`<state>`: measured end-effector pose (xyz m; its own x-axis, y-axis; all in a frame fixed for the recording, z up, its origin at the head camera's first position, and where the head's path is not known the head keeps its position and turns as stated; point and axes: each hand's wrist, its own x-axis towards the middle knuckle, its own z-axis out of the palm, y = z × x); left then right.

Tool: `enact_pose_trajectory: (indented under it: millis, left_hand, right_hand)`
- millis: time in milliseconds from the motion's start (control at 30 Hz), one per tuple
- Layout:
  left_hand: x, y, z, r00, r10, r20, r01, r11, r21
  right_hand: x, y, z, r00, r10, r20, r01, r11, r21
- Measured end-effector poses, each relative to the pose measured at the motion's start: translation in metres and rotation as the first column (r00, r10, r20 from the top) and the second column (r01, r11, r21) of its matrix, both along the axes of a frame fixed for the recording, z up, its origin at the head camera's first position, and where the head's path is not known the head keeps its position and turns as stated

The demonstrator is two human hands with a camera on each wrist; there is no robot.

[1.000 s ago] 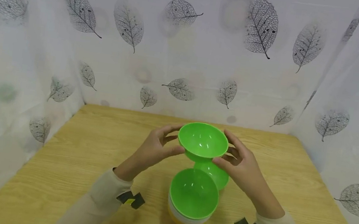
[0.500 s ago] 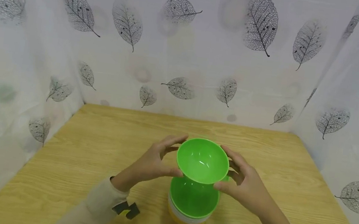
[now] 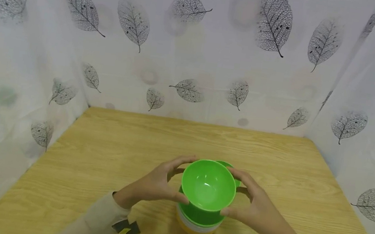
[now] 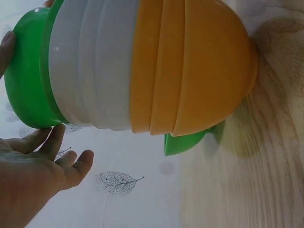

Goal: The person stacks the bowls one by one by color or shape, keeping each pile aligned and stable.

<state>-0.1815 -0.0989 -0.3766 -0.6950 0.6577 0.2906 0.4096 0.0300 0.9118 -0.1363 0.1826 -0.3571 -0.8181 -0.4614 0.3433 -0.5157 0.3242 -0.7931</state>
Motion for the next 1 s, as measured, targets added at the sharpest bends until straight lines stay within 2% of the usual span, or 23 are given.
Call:
enact_pose_trajectory:
  millis: [300,567,833,1000]
  left_hand:
    - [0.006,-0.002,-0.003,1.000,0.010,0.012,-0.009,0.997,-0.074]
    - [0.008,-0.003,-0.001,1.000,-0.018,-0.023,0.015,0.991,-0.135]
    - [0.012,-0.006,0.006,0.997,-0.025,-0.074,0.005,0.965,-0.263]
    - [0.014,-0.008,0.006,0.997,-0.027,-0.079,0.002,0.955,-0.298]
  right_hand:
    - [0.007,-0.001,-0.008,0.998,-0.048,0.046,0.045,0.997,0.062]
    - [0.011,-0.002,-0.012,0.998,-0.043,0.041,0.040,0.997,0.060]
    - [0.016,-0.003,-0.021,0.997,-0.047,0.064,0.045,0.998,0.045]
    - [0.017,-0.003,-0.023,0.998,-0.028,0.061,0.027,0.999,0.024]
